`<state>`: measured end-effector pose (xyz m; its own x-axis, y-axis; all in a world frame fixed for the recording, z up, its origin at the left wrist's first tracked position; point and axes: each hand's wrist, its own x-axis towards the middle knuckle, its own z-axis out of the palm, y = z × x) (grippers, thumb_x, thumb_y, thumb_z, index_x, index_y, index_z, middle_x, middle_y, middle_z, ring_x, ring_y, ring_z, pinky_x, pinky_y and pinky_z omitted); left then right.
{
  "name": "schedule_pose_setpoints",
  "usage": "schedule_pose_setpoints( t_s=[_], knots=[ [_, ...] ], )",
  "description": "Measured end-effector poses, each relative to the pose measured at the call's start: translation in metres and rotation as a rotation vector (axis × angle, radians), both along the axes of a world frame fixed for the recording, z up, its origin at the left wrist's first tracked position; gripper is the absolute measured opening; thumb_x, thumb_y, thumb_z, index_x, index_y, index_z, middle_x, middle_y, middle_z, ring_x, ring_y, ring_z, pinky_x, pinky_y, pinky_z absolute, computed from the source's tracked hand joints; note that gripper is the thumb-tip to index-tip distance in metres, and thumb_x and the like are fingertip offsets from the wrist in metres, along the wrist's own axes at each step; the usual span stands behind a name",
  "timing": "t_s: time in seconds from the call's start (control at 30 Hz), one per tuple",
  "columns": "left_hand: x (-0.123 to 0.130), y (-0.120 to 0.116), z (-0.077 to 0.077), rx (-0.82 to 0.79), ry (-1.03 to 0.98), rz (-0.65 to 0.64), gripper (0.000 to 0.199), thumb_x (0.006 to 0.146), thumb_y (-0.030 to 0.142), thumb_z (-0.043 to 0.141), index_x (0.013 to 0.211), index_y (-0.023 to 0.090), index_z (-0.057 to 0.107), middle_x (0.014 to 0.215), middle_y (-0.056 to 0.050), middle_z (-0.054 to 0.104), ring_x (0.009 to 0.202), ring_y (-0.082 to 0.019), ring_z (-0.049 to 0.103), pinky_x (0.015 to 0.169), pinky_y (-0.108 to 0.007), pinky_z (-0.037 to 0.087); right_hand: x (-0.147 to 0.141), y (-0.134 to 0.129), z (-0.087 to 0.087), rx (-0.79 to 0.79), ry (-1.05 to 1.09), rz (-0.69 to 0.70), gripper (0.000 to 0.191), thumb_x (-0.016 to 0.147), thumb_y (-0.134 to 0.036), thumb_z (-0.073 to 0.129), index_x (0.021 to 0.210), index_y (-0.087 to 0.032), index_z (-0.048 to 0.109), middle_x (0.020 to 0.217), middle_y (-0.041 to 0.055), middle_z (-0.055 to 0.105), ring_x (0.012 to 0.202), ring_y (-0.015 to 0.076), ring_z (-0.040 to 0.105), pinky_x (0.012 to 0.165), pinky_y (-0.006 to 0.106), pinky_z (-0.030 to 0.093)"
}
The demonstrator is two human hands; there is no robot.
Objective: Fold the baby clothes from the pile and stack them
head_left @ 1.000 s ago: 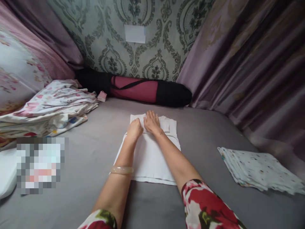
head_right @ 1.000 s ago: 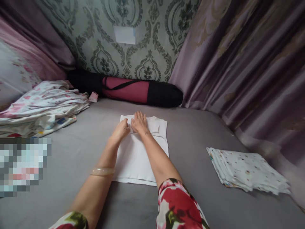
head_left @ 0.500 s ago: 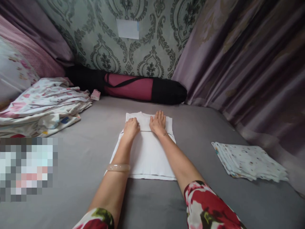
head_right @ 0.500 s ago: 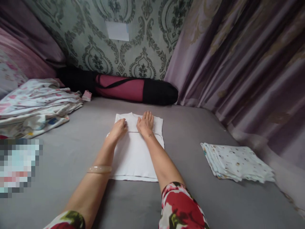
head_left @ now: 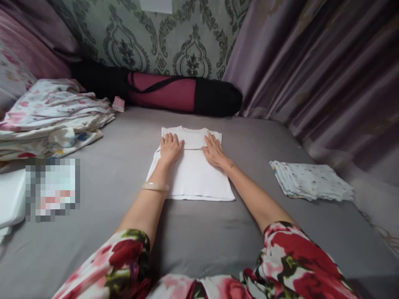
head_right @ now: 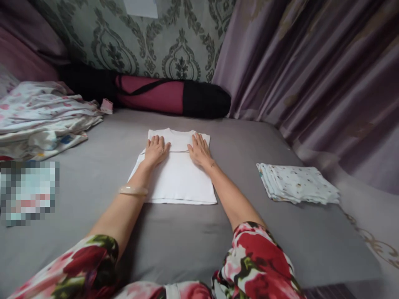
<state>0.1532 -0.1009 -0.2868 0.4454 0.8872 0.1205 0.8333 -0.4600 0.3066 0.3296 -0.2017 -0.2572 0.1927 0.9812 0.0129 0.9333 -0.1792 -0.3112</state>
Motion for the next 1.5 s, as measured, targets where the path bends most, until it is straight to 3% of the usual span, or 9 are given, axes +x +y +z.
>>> schedule_pose_setpoints(
  t_s=[0.27,0.43,0.63,0.73,0.83,0.97,1.07,1.23,1.5],
  knots=[
    [-0.008,-0.008,0.013,0.055,0.057,-0.078,0.066,0.099,0.045,0.026,0.146,-0.001,0.034,0.156,-0.025,0.029,0.148,-0.033,0.02,0.119,-0.049,0.012,-0.012,-0.066,-0.012,-0.064,-0.002,0.291,0.06,0.1,-0.041,0.03,0.155,-0.018,0.027,0.164,0.0052,0.012,0.151,0.0208,0.004,0.122,0.042,0.003],
    [-0.021,-0.047,0.02,0.026,0.125,-0.35,0.064,0.099,0.044,0.03,0.149,0.005,0.032,0.16,-0.02,0.023,0.151,-0.029,0.012,0.121,-0.048,0.009,-0.036,-0.1,-0.003,-0.092,0.027,0.432,0.055,0.1,-0.04,0.036,0.153,-0.025,0.034,0.163,0.0023,0.015,0.151,0.023,0.006,0.122,0.046,0.001],
    [-0.055,-0.092,-0.001,-0.038,0.142,-0.646,0.066,0.099,0.048,0.03,0.153,0.01,0.025,0.161,-0.018,0.021,0.151,-0.026,0.011,0.121,-0.048,0.011,-0.057,-0.144,0.02,-0.147,0.066,0.536,0.05,0.1,-0.033,0.037,0.149,-0.028,0.04,0.162,0.0042,0.021,0.15,0.0225,0.013,0.122,0.048,0.006],
    [-0.084,-0.097,-0.004,-0.055,0.128,-0.652,0.069,0.097,0.053,0.037,0.154,0.017,0.026,0.161,-0.014,0.023,0.151,-0.025,0.013,0.122,-0.046,0.012,-0.055,-0.164,0.03,-0.147,0.087,0.539,0.048,0.101,-0.031,0.036,0.148,-0.029,0.042,0.16,0.0025,0.027,0.149,0.0201,0.016,0.122,0.047,0.011],
    [-0.118,-0.096,0.003,-0.112,0.118,-0.637,0.065,0.095,0.055,0.043,0.152,0.026,0.033,0.161,-0.008,0.023,0.15,-0.025,0.017,0.122,-0.046,0.013,-0.045,-0.18,0.033,-0.122,0.101,0.5,0.046,0.101,-0.03,0.037,0.146,-0.029,0.046,0.156,0.0031,0.036,0.148,0.0185,0.022,0.122,0.047,0.017],
    [-0.162,-0.092,0.015,-0.201,0.054,-0.678,0.05,0.094,0.054,0.046,0.141,0.036,0.05,0.159,-0.001,0.031,0.148,-0.026,0.024,0.121,-0.048,0.02,-0.024,-0.199,0.025,-0.049,0.113,0.44,0.042,0.1,-0.028,0.04,0.139,-0.03,0.054,0.15,0.0047,0.045,0.143,0.0185,0.034,0.12,0.048,0.026],
    [-0.185,-0.088,0.019,-0.205,0.006,-0.687,0.043,0.095,0.052,0.045,0.132,0.035,0.061,0.152,-0.001,0.044,0.143,-0.024,0.036,0.119,-0.042,0.029,-0.01,-0.21,0.017,0.023,0.124,0.407,0.039,0.1,-0.029,0.041,0.134,-0.029,0.059,0.144,0.0064,0.053,0.137,0.0189,0.044,0.118,0.046,0.032],
    [-0.202,-0.084,0.025,-0.144,0.031,-0.65,0.04,0.098,0.046,0.038,0.122,0.035,0.068,0.136,-0.002,0.06,0.126,-0.022,0.055,0.108,-0.036,0.044,0.006,-0.219,0.01,0.121,0.128,0.362,0.038,0.1,-0.033,0.043,0.135,-0.027,0.057,0.13,0.0087,0.064,0.123,0.0196,0.057,0.107,0.04,0.046],
    [-0.197,-0.09,0.038,-0.01,0.117,-0.696,0.041,0.096,0.034,0.034,0.113,0.027,0.071,0.122,-0.005,0.069,0.114,-0.022,0.063,0.094,-0.032,0.052,0.007,-0.216,0.009,0.129,-0.062,0.436,0.041,0.099,-0.016,0.034,0.127,-0.026,0.062,0.124,0.0096,0.066,0.113,0.0225,0.06,0.099,0.041,0.05]
  ],
)
